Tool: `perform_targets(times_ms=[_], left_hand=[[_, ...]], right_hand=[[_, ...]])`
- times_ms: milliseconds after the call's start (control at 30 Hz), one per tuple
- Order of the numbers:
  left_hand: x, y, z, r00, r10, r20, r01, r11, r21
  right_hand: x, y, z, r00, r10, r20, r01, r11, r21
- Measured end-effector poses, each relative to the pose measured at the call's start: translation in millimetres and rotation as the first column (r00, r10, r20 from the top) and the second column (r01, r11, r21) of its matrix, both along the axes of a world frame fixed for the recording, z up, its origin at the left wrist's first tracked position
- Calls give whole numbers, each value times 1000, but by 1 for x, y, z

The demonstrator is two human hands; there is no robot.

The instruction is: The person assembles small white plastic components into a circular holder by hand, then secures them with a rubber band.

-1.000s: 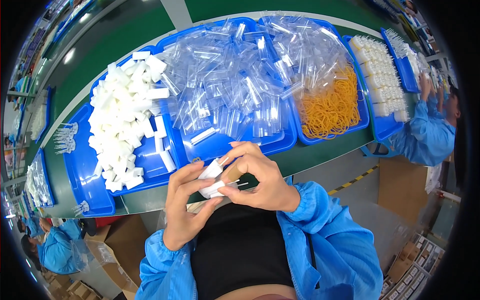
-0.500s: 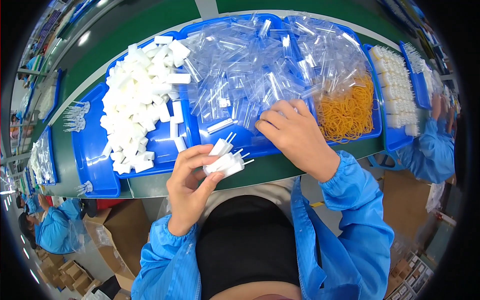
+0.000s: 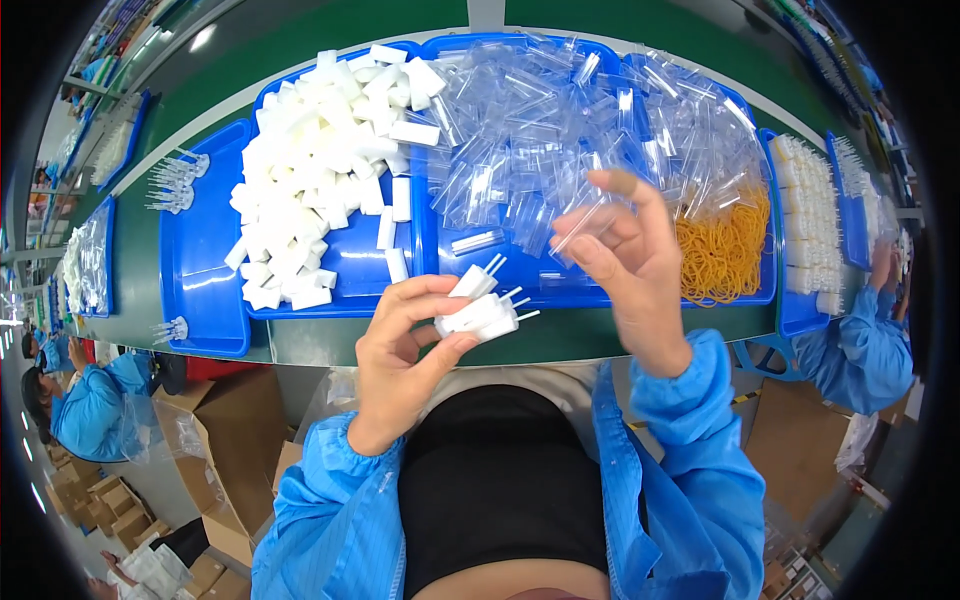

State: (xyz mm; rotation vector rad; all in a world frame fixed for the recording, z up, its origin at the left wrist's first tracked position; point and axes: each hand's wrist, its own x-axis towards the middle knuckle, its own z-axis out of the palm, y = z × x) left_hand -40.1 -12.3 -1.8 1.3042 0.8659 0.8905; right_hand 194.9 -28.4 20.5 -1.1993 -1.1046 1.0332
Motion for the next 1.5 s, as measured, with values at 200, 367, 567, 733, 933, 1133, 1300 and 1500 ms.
perform_targets(times_ms=[200, 367, 567, 733, 933, 1133, 1300, 1500], left_hand=[[11, -2, -5, 999, -38, 11, 37, 999, 38], [14, -3, -2, 999, -32, 13, 32, 999, -8], [13, -4, -4, 999, -27, 18, 27, 1000, -3], [12, -4, -4, 1000, -23, 18, 23, 1000, -10], [11, -4, -6, 1000, -13, 28, 13, 1000, -1], [12, -4, -4, 999, -25, 22, 25, 1000, -15], [12, -4, -6, 1000, -19, 16, 19, 1000, 5], [11, -4, -7, 1000, -12, 28, 12, 1000, -3]], right_hand=[[-33, -25, -23, 857, -183, -481, 105, 977, -185], [-34, -29, -23, 916, -116, -385, 71, 989, -129], [-28, -31, -20, 936, -53, -347, 3, 990, -142], [-28, -33, -25, 922, -32, -387, -20, 991, -129], [-25, -33, -25, 923, 4, -384, -49, 993, -107], [-19, -32, -29, 946, -11, -323, -30, 992, -123], [-21, -28, -23, 921, -165, -354, 105, 977, -183], [-18, -27, -17, 953, -185, -239, 144, 973, -182]])
